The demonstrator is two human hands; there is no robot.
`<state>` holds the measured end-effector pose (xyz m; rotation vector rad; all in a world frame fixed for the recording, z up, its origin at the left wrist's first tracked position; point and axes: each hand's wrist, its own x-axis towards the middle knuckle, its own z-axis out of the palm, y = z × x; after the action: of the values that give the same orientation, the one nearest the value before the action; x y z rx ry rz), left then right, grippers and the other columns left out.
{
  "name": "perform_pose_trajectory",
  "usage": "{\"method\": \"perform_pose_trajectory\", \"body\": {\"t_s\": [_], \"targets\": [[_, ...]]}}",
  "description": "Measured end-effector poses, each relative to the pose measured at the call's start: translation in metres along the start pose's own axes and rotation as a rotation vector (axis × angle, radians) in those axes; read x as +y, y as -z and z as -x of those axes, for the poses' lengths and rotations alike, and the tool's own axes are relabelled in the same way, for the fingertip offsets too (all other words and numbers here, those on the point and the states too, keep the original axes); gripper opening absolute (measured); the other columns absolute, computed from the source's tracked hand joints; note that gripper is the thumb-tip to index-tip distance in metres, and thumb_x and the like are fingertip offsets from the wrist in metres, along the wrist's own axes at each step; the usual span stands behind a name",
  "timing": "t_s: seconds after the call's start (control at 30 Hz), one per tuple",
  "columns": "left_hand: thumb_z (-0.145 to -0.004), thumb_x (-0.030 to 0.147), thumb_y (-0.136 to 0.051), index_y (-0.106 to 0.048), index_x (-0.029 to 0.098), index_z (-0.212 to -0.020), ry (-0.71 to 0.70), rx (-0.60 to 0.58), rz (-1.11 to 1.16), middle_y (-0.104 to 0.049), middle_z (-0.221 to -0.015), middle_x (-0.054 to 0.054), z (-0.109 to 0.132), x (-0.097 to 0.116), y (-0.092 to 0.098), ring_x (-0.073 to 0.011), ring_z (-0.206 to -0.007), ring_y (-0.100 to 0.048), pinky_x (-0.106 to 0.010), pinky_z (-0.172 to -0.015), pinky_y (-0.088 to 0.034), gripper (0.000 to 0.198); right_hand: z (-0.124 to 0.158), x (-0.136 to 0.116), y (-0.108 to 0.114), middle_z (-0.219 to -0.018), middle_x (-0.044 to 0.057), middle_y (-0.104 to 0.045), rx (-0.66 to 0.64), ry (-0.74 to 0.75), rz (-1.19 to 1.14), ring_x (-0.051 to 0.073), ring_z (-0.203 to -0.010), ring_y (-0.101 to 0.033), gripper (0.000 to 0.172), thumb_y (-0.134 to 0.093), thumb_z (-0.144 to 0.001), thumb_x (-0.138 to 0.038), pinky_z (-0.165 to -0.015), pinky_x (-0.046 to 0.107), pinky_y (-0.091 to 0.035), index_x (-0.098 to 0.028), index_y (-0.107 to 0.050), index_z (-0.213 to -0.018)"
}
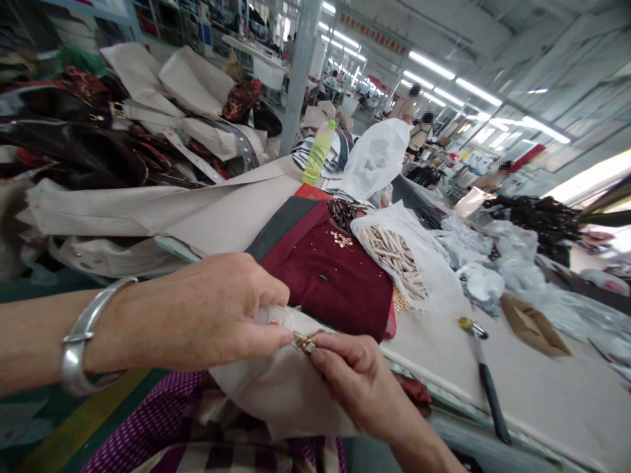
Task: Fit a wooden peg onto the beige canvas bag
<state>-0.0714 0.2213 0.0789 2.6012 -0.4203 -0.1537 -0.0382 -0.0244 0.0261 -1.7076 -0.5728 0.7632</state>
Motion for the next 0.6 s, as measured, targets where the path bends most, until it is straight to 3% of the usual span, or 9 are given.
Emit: {"method": "perform_pose_trajectory", "body": {"t_s": [0.07,0.13,0.2,0.23,0.3,0.4,0.5,0.6], "targets": [[-0.084,0.046,-0.063,-0.054,0.019,-0.064,0.065,0.054,-0.123,-0.042,-0.050,0.004,-0.009,-0.003,0.006,-0.0110,-0.048,-0.033,-0.030,-0.052,-0.016,0.034,-0.015,0.001,0.001,-0.056,-0.004,-0.042,0.111,0.068,0.082,0.006,-0.051,-0.034,0.032,-0.059,-0.094,-0.037,-0.044,0.018,-0.022,-0.015,-0.064,-0.072],[-0.082,0.049,-0.069,-0.064,0.022,-0.086,0.087,0.160,-0.276,-0.052,-0.058,0.003,-0.020,-0.006,0.008,-0.0152,-0.053,-0.042,-0.029,-0.055,-0.020,0.028,-0.035,0.005,-0.001,-0.052,-0.005,-0.042,0.221,0.050,0.062,0.006,-0.046,-0.033,0.032,-0.059,-0.089,-0.042,-0.041,0.019,-0.023,-0.014,-0.069,-0.078],[-0.084,0.042,-0.072,-0.065,0.022,-0.102,-0.017,0.296,-0.449,-0.065,-0.082,-0.003,-0.030,-0.007,0.006,-0.0219,-0.073,-0.056,-0.030,-0.063,-0.031,0.028,-0.056,0.010,-0.002,-0.047,-0.006,-0.041,0.292,-0.019,0.025,0.007,-0.039,-0.033,0.040,-0.058,-0.083,-0.049,-0.038,0.020,-0.023,-0.012,-0.073,-0.087],[-0.087,0.035,-0.071,-0.065,0.022,-0.101,-0.102,0.354,-0.528,-0.066,-0.095,-0.005,-0.035,-0.008,0.001,-0.0252,-0.087,-0.058,-0.032,-0.070,-0.036,0.020,-0.066,0.013,-0.002,-0.045,-0.006,-0.041,0.309,-0.046,0.019,0.008,-0.037,-0.032,0.045,-0.056,-0.081,-0.051,-0.036,0.020,-0.023,-0.011,-0.074,-0.093],[-0.091,0.022,-0.067,-0.066,0.019,-0.090,-0.255,0.416,-0.653,-0.066,-0.105,-0.007,-0.043,-0.015,-0.015,-0.0279,-0.105,-0.056,-0.037,-0.084,-0.041,0.004,-0.084,0.020,-0.003,-0.043,-0.007,-0.041,0.318,-0.056,0.036,0.008,-0.035,-0.032,0.051,-0.055,-0.080,-0.052,-0.035,0.020,-0.022,-0.009,-0.075,-0.099],[-0.094,0.014,-0.060,-0.065,0.015,-0.083,-0.378,0.414,-0.743,-0.066,-0.087,-0.005,-0.048,-0.037,-0.051,-0.0238,-0.091,-0.057,-0.039,-0.088,-0.043,0.012,-0.106,0.035,-0.004,-0.043,-0.006,-0.042,0.283,-0.038,0.081,0.009,-0.034,-0.032,0.047,-0.053,-0.081,-0.049,-0.033,0.020,-0.021,-0.010,-0.076,-0.095],[-0.093,0.013,-0.058,-0.067,0.013,-0.091,-0.358,0.385,-0.763,-0.067,-0.087,-0.005,-0.042,-0.061,-0.085,-0.0226,-0.084,-0.057,-0.038,-0.084,-0.045,0.010,-0.118,0.052,-0.004,-0.043,-0.005,-0.044,0.270,-0.047,0.120,0.011,-0.035,-0.036,0.042,-0.054,-0.080,-0.044,-0.034,0.021,-0.024,-0.010,-0.074,-0.095],[-0.093,0.017,-0.056,-0.066,0.007,-0.113,-0.281,0.378,-0.720,-0.067,-0.111,-0.013,-0.027,-0.069,-0.103,-0.0267,-0.107,-0.057,-0.040,-0.099,-0.045,0.025,-0.120,0.064,-0.005,-0.048,-0.005,-0.050,0.308,-0.040,0.153,0.012,-0.040,-0.040,0.038,-0.056,-0.082,-0.044,-0.039,0.021,-0.028,-0.013,-0.068,-0.101]]}}
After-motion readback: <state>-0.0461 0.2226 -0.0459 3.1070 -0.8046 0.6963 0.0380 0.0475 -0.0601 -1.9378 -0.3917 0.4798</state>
